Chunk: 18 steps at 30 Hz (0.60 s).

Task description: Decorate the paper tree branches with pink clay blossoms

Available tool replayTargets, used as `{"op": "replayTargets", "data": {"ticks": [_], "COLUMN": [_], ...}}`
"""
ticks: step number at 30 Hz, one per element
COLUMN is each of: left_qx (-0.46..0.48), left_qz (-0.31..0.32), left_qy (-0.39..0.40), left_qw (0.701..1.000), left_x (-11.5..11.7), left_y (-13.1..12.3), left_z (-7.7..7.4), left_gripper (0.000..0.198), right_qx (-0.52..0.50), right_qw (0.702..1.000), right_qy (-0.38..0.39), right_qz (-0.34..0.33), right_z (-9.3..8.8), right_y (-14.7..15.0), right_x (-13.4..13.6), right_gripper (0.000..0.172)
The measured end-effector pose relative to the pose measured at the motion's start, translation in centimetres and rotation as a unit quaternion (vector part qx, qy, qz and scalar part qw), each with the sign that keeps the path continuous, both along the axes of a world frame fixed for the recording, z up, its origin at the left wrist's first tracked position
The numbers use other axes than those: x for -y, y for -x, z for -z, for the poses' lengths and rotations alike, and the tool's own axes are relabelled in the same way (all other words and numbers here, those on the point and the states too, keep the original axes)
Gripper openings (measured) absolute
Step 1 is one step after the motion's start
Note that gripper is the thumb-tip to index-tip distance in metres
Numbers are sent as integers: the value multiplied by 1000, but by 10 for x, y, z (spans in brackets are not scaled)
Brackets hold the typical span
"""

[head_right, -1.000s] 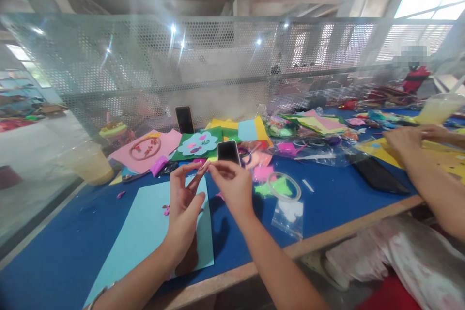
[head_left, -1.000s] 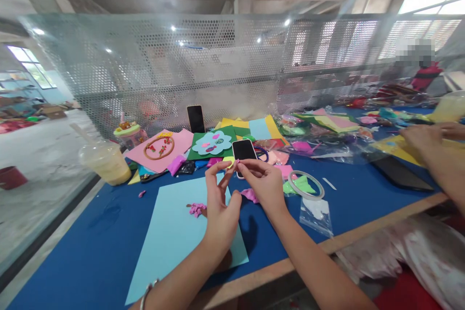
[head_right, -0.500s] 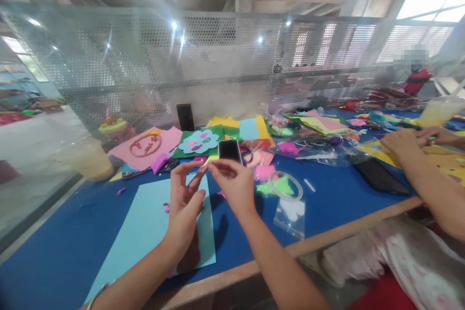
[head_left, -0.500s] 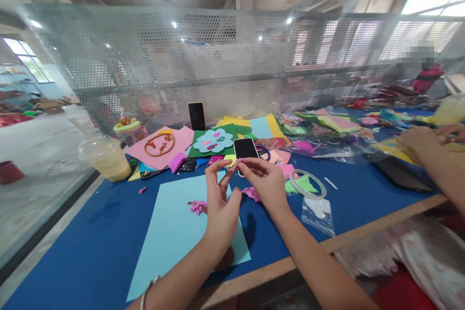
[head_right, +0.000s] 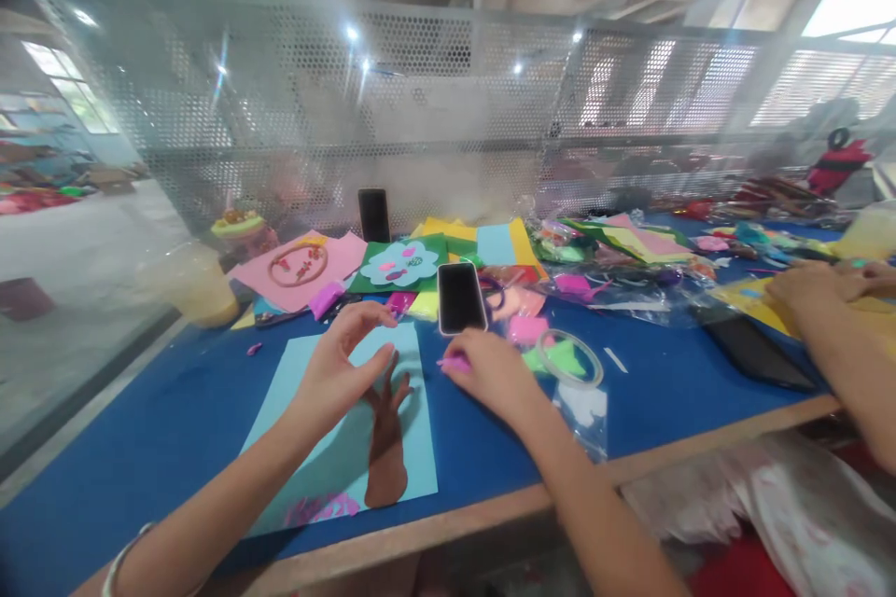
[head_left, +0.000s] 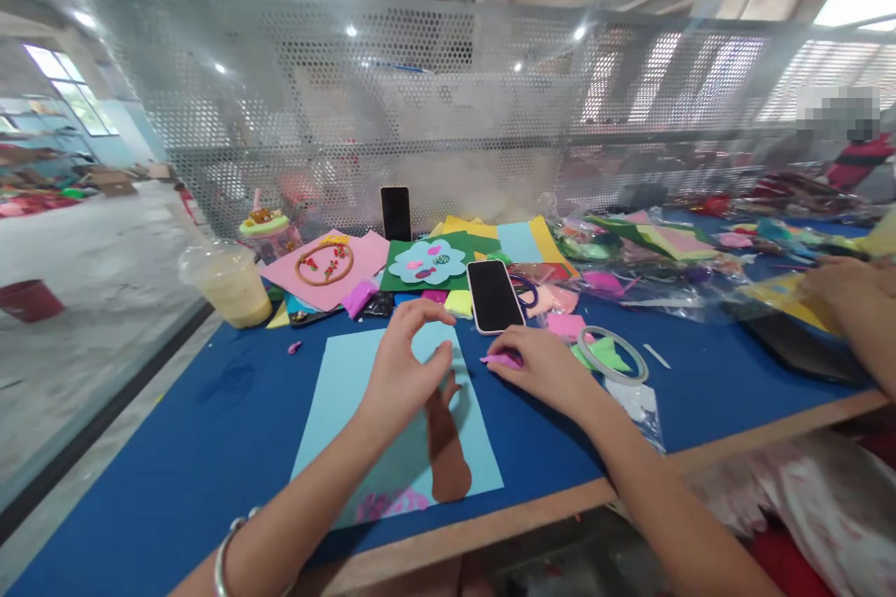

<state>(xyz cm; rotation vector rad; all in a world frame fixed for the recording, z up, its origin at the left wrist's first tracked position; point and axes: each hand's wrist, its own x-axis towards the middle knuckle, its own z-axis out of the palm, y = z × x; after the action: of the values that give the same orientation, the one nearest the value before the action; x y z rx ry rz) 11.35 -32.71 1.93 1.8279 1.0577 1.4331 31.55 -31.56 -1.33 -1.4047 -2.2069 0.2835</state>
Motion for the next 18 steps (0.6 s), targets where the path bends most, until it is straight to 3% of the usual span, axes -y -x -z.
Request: {"op": "replayTargets", "data": {"ticks": [6, 11, 18], "left_qx": [-237, -275, -302], "left_qz": [-26, -58, -86], "left_qy": [-171, -264, -271], "left_qw": [956, 923, 910], "left_x": [0, 8, 25], "left_y": [23, 44, 80], "left_z": [6, -3, -5], "left_gripper": [19, 12, 7], "right_qx": [-149, -197, -193], "right_qw": [988, 975, 970], "right_qy": [19, 38, 47], "right_qz": [-24, -98, -137], "right_z": [-22, -39, -41], "right_y": [18, 44, 80], "right_x": [16, 22, 22], "right_gripper": [17, 15, 11]}}
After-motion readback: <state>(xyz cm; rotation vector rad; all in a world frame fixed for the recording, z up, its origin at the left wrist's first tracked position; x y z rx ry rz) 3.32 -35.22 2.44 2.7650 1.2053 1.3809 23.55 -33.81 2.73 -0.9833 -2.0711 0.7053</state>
